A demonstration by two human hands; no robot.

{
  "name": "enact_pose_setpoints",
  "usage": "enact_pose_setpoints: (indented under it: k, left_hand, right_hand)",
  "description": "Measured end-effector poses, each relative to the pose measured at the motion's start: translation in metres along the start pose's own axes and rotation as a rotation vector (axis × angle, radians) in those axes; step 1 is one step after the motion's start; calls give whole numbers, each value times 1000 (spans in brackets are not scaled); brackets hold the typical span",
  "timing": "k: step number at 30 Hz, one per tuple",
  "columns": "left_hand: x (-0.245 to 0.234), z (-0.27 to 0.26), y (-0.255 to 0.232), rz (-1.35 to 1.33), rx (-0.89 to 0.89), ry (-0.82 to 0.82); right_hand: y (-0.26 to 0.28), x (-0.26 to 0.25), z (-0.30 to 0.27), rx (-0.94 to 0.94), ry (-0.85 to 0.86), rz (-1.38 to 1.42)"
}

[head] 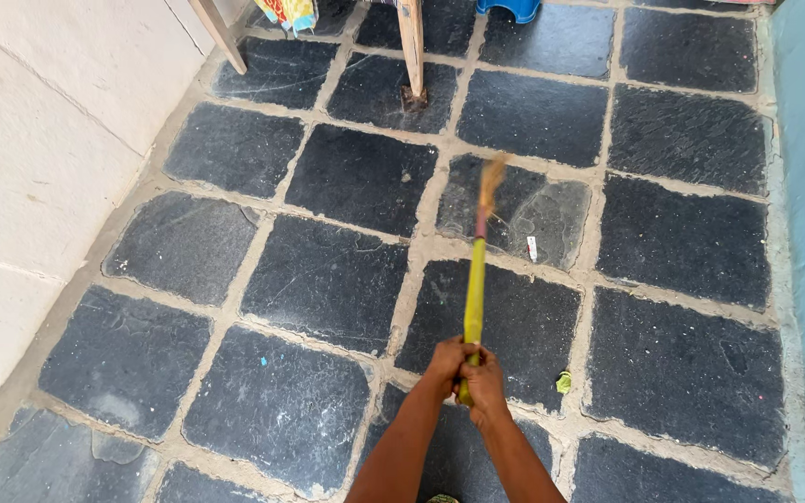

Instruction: The person sweeps a stone-tiled floor using a short broom, moving it across the surface and around the edges of a bed and a stool.

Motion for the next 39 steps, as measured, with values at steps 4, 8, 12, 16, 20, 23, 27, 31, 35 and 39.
enact_pose_setpoints:
  k: [4, 8, 12, 16, 20, 23, 27, 31, 35, 39]
  left_hand:
    - [-17, -13, -16, -2, 48, -202]
    - [-35, -9, -11, 28, 56, -435]
    - [-24, 12, 6, -15, -128, -266]
    - [5, 30, -2, 69, -86, -79]
    - [6, 39, -27, 67, 5, -6]
    - [-21, 40, -42, 32, 82, -110]
    - [-79, 33, -53, -113, 138, -290]
    - [-116, 24, -63, -151, -53, -461]
    - [-121, 48, -71, -51, -181, -224]
    - [-109, 76, -81, -24, -200, -9]
  right_hand:
    - [5, 14, 1, 81, 121, -45]
    - [-23, 19, 25, 235, 232, 15]
    - [-40, 8, 47, 240, 119, 65]
    - [-18, 8, 44, 20, -52, 43]
    - [9, 31, 27, -15, -99, 93]
    - [11, 57, 18, 29, -13, 99]
    - [-12, 99, 14, 169, 107, 59]
    - [-30, 130, 17, 270, 255, 19]
    - [-21, 143, 9, 238, 73, -43]
    - [0, 163, 2, -79, -43, -6]
Point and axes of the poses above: each hand's wrist, its own z-axis towards the middle knuckle, its own x-axis out of the palm, y = z × x, the point moved 1 cm from there along z, towards the middle knuckle, and after that the axes turned 13 degrees about -y, right-handed, at the moved point
